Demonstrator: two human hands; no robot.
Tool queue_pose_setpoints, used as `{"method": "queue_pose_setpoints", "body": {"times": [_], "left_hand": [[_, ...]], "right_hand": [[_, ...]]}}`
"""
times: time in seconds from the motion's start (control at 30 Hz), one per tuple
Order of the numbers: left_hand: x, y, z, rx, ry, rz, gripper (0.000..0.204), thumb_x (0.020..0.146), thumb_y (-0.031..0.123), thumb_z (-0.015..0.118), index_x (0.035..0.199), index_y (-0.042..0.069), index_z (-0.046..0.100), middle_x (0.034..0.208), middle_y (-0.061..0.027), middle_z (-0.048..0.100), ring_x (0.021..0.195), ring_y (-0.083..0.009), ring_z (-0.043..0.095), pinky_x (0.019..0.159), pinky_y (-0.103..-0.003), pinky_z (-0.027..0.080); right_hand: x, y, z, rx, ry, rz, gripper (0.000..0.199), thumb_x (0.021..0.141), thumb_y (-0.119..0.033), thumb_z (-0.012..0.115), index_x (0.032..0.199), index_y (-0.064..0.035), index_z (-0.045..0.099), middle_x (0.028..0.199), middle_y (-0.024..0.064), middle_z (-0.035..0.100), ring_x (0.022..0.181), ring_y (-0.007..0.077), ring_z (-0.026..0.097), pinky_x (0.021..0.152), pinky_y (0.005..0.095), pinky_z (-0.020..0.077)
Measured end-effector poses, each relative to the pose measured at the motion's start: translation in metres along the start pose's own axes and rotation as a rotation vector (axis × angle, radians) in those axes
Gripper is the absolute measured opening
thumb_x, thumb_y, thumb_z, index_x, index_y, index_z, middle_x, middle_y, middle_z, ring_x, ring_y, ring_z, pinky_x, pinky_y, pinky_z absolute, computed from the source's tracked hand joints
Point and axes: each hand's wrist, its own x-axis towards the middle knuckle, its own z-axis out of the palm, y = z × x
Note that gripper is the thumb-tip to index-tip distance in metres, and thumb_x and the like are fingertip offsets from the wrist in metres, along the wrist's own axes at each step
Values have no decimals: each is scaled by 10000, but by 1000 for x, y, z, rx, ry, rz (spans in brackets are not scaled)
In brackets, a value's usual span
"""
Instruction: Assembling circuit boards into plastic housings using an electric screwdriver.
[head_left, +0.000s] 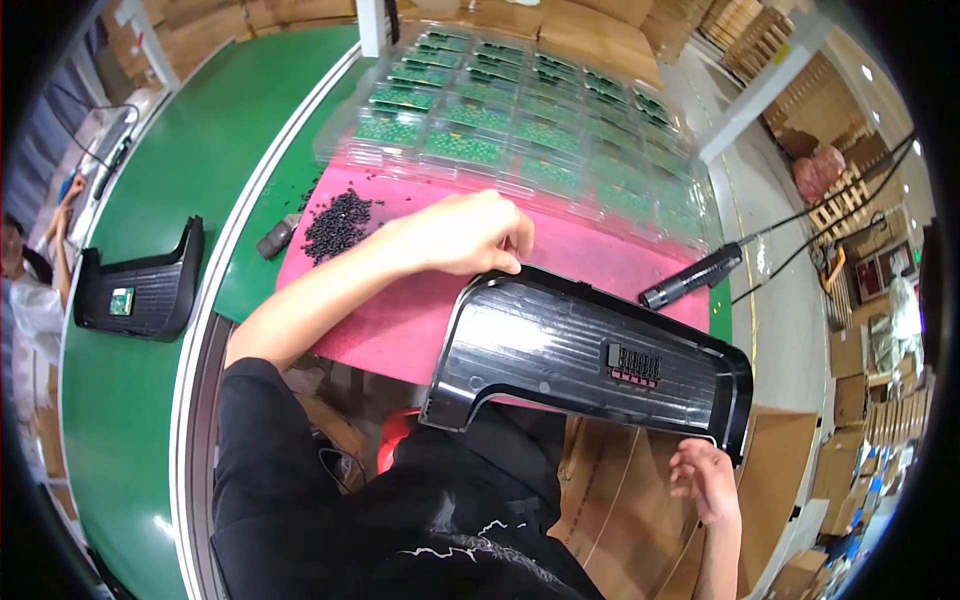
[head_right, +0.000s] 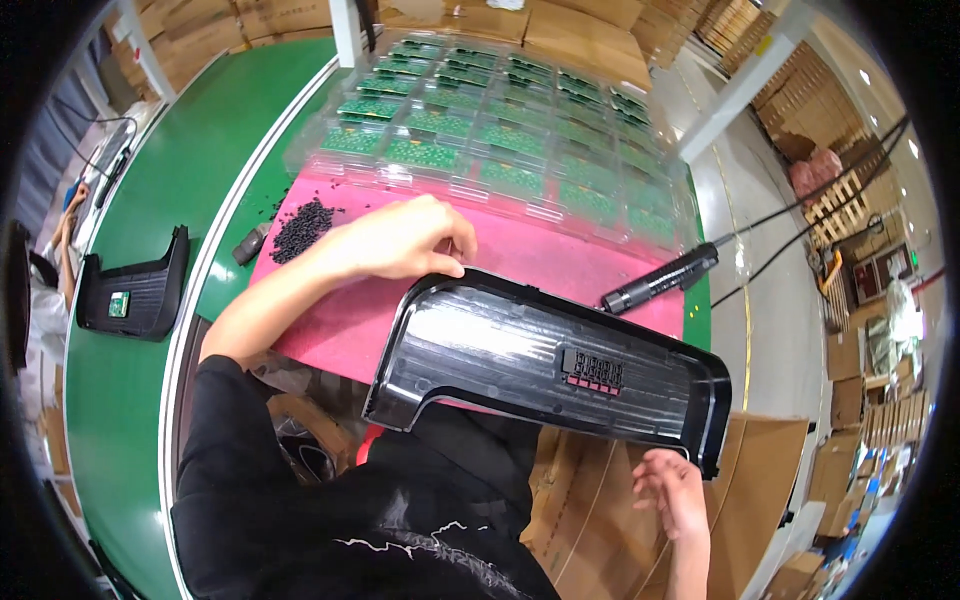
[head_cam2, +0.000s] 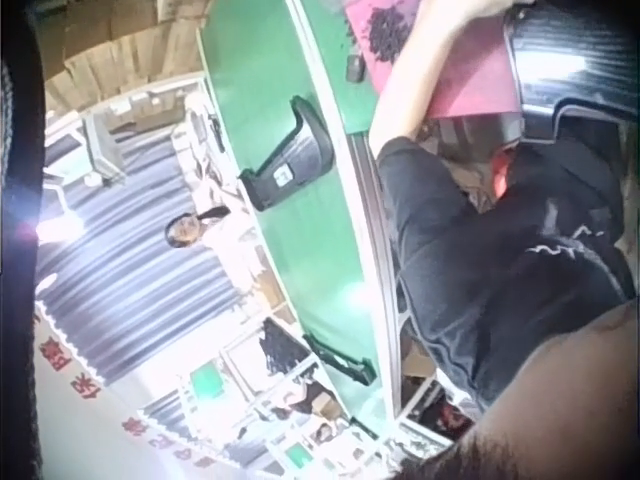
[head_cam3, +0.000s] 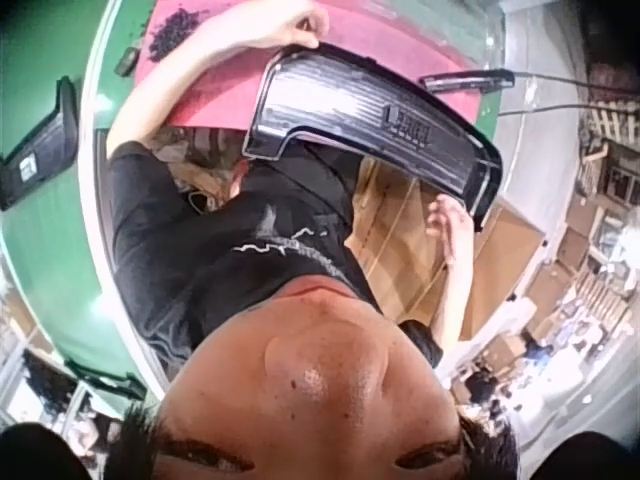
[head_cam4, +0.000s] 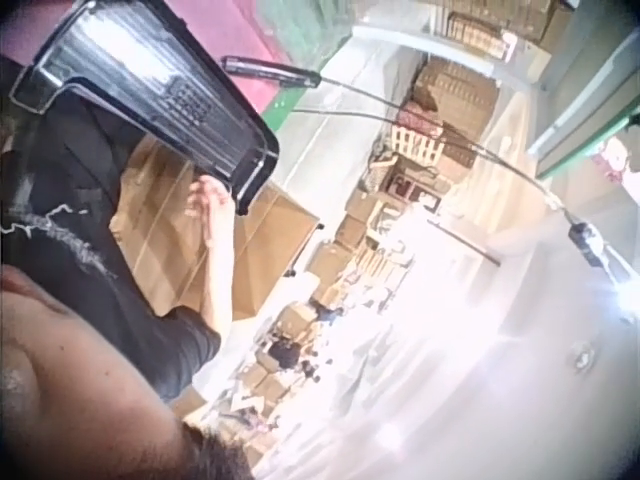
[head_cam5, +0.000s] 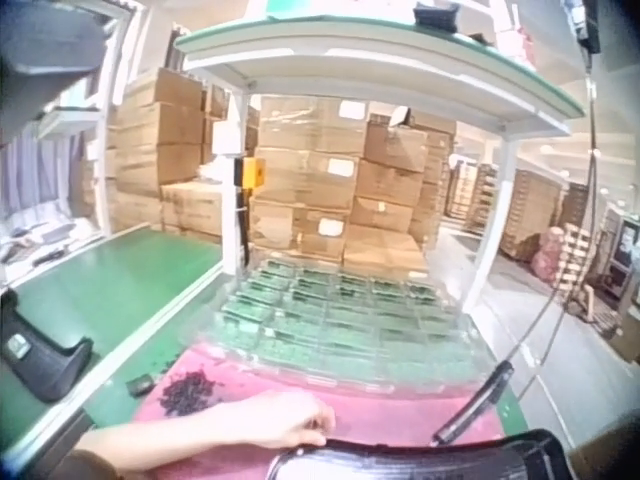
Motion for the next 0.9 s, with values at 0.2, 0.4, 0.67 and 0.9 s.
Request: {"method": "queue_pose_setpoints", "body": {"times": [0.2, 0.4, 0.67, 0.9], "left_hand": [[4, -112, -79, 716, 714, -200, 416, 753, -42, 589, 1146, 75, 656, 1181, -132, 647, 1114, -310, 587, 951, -422, 492], [-1, -195, -103, 836, 412, -426, 588, 766, -84, 564, 1326, 94, 555, 1371, -112, 554, 1287, -283, 497, 1027, -464, 439], [1, -179, -114, 795, 595, -234, 356, 848, -14, 485, 1164, 23, 645, 1127, -212, 669, 1052, -383, 635, 924, -452, 505], [28, 5, -56, 173, 434, -213, 259, 932, 30, 555, 1173, -13, 640, 815, -96, 684, 720, -157, 626, 664, -298, 489]], "right_hand": [[10, -31, 57, -896, 103, -947, 362, 737, -17, 791, 1047, -27, 604, 989, 107, 630, 885, 230, 600, 739, 317, 483], [52, -41, 98, -1107, -16, -1192, 643, 642, -177, 849, 1216, -45, 590, 1298, 154, 541, 1179, 369, 524, 990, 456, 424], [62, -38, 91, -1165, -114, -1324, 643, 681, -232, 808, 1254, -35, 595, 1361, 161, 549, 1256, 355, 514, 1036, 473, 408], [57, -76, 94, -844, 32, -1317, 730, 715, -181, 828, 1348, -7, 510, 1285, 175, 596, 1158, 376, 576, 993, 434, 453]]}}
